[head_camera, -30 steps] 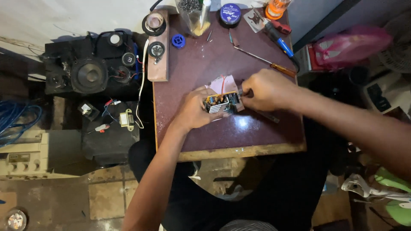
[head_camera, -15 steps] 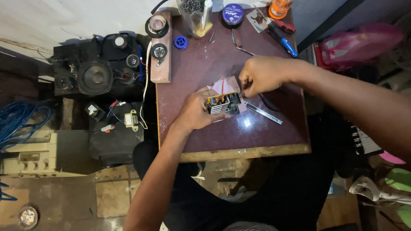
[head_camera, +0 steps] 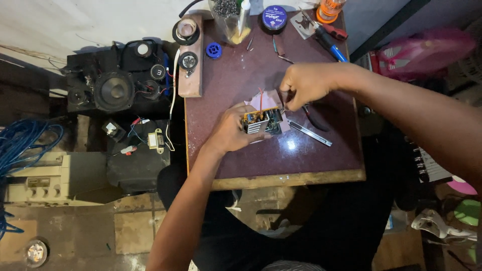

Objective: The person uses a screwdriver to loosen screws on a small electronic device, then uses pliers to manipulate wires and components. They turn the device over to inspect the circuit board and continue adjusting internal parts.

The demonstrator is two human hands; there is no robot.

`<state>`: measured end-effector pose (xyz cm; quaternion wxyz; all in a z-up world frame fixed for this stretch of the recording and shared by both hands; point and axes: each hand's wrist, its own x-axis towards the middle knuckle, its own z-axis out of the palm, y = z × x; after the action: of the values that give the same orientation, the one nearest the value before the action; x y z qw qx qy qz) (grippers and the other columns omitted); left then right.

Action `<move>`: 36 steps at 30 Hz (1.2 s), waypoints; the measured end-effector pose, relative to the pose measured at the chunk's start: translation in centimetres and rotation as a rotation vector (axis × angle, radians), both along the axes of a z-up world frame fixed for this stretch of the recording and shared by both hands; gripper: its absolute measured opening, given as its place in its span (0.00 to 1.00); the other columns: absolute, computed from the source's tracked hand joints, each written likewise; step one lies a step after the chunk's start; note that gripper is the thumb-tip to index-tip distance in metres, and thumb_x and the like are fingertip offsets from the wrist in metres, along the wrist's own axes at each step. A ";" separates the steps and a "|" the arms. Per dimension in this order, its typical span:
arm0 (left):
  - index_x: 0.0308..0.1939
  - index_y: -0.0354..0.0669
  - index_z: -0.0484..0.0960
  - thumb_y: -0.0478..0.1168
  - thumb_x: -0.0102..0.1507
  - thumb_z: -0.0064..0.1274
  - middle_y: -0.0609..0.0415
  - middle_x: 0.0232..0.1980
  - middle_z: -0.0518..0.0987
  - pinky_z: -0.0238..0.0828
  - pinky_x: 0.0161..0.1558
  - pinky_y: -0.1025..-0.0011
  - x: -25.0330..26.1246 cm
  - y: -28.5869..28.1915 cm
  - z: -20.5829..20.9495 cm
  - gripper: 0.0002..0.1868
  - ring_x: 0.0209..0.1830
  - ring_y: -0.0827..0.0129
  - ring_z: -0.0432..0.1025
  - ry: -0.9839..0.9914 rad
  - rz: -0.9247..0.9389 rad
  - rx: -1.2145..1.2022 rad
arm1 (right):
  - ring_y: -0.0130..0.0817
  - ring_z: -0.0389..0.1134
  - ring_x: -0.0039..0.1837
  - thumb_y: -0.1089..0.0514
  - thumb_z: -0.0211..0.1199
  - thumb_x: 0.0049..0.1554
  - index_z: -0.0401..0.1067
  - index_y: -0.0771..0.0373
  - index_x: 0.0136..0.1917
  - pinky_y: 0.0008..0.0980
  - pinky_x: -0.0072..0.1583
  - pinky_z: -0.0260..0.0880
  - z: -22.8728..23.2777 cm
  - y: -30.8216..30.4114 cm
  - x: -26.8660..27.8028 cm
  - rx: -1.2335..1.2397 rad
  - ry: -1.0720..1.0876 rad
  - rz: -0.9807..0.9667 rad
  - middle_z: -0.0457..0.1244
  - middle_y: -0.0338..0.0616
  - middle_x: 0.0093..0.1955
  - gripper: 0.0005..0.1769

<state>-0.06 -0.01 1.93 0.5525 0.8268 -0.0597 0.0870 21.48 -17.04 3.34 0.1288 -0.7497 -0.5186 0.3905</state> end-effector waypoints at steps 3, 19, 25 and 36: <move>0.36 0.38 0.82 0.39 0.46 0.76 0.43 0.30 0.74 0.69 0.39 0.60 -0.1 0.1 1.1 0.21 0.34 0.49 0.73 0.011 -0.002 -0.014 | 0.29 0.56 0.28 0.50 0.75 0.42 0.64 0.62 0.23 0.31 0.32 0.54 0.4 0.1 -0.2 0.024 0.039 -0.005 0.57 0.37 0.18 0.23; 0.35 0.44 0.82 0.42 0.45 0.77 0.48 0.30 0.74 0.69 0.36 0.65 0.0 0.0 -0.4 0.21 0.32 0.53 0.73 0.017 0.038 -0.013 | 0.30 0.59 0.27 0.48 0.77 0.43 0.75 0.60 0.24 0.30 0.33 0.56 2.6 0.8 -0.7 -0.073 0.077 -0.101 0.63 0.39 0.19 0.18; 0.35 0.44 0.82 0.41 0.45 0.77 0.48 0.30 0.74 0.69 0.35 0.63 -0.1 0.1 0.4 0.20 0.32 0.51 0.73 0.023 0.024 0.020 | 0.30 0.62 0.30 0.50 0.77 0.44 0.79 0.57 0.29 0.30 0.36 0.59 2.1 -0.5 -0.8 -0.064 0.104 -0.133 0.66 0.38 0.22 0.12; 0.38 0.47 0.84 0.45 0.44 0.77 0.50 0.31 0.72 0.71 0.36 0.61 -0.1 0.4 -0.6 0.23 0.33 0.50 0.74 0.048 0.000 0.105 | 0.39 0.74 0.39 0.45 0.68 0.53 0.74 0.45 0.39 0.37 0.39 0.72 -0.9 -8.4 -9.1 0.565 -0.642 -0.045 0.69 0.35 0.36 0.07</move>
<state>-0.13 0.39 1.30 0.5095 0.8566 -0.0509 0.0639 12.40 -25.49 2.47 0.1696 -0.7795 -0.6026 -0.0230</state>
